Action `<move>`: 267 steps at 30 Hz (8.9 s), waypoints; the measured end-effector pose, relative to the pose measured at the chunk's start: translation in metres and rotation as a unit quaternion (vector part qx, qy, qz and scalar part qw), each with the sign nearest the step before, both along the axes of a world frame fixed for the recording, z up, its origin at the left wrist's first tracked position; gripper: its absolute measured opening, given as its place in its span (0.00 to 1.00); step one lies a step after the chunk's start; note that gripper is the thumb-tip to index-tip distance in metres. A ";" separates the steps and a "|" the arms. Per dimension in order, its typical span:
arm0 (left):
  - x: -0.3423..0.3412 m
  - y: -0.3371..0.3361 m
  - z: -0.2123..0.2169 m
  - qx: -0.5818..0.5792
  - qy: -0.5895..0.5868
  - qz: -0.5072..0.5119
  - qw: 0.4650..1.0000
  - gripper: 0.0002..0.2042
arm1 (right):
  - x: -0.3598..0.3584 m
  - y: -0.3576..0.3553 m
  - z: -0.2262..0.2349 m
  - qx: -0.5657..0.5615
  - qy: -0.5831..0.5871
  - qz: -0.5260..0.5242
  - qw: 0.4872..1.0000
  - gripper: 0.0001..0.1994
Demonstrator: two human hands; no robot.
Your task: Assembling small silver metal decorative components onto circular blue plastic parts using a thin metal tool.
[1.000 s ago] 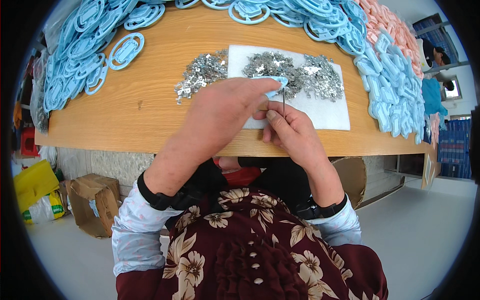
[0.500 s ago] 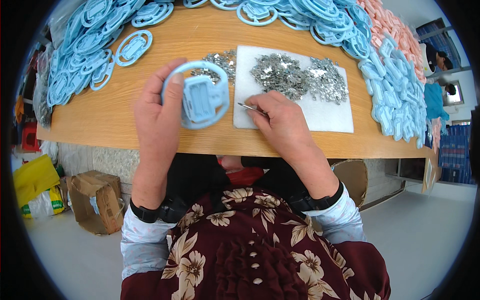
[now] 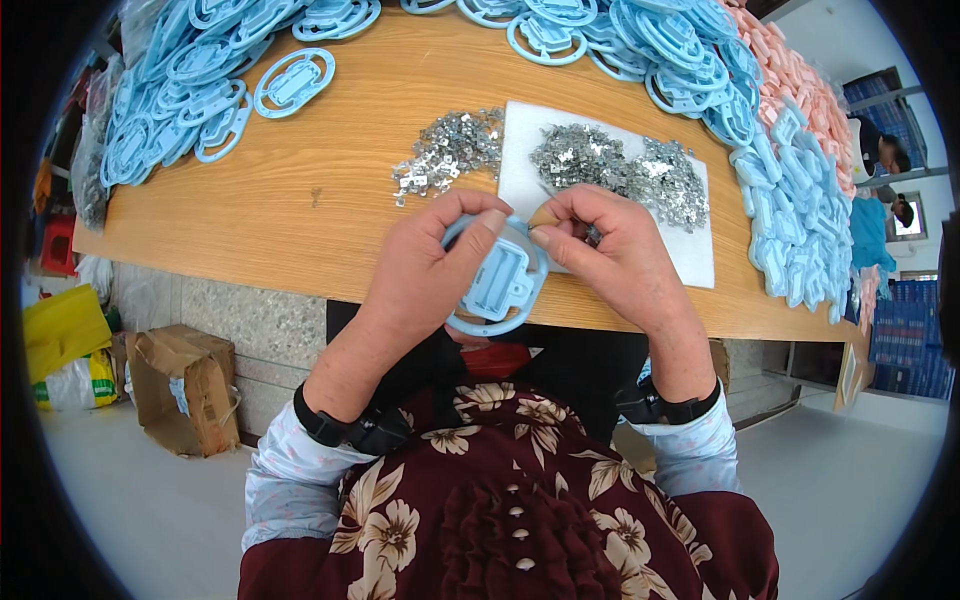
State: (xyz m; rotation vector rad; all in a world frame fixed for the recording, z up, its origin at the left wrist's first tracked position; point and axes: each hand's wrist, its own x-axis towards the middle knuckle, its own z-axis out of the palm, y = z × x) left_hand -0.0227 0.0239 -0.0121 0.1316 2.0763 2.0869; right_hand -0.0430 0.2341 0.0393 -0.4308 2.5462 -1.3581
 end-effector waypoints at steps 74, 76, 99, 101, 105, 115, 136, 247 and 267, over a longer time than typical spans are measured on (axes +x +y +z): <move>0.024 -0.003 0.004 0.088 -0.141 -0.039 0.985 0.21 | 0.036 0.008 -0.043 -0.077 0.024 -0.164 0.983 0.07; 0.025 -0.001 0.004 0.083 -0.131 -0.033 0.987 0.21 | 0.035 0.006 -0.043 -0.051 0.047 -0.159 0.985 0.07; 0.018 -0.019 -0.005 0.217 -0.213 -0.095 0.948 0.20 | 0.030 0.005 -0.041 -0.255 -0.195 -0.136 0.937 0.13; 0.019 -0.018 -0.003 0.193 -0.191 -0.090 0.958 0.21 | 0.032 0.007 -0.041 -0.322 -0.270 -0.115 0.900 0.12; 0.021 -0.008 0.004 0.028 -0.011 -0.031 0.999 0.24 | 0.035 0.009 -0.032 -0.294 -0.261 -0.119 0.912 0.10; 0.004 0.002 0.012 -0.207 0.227 -0.140 0.941 0.22 | 0.041 0.007 -0.011 -0.278 -0.266 -0.126 0.914 0.10; 0.008 0.003 0.002 -0.065 -0.037 -0.078 0.994 0.22 | 0.036 0.019 -0.039 -0.378 -0.295 -0.125 0.868 0.13; 0.040 -0.107 0.006 -0.032 -0.107 0.030 0.993 0.10 | -0.039 -0.102 -0.018 0.115 0.187 0.077 0.973 0.07; 0.034 -0.077 0.006 0.029 -0.145 -0.005 0.989 0.08 | -0.025 -0.090 -0.037 0.219 0.327 0.116 0.912 0.04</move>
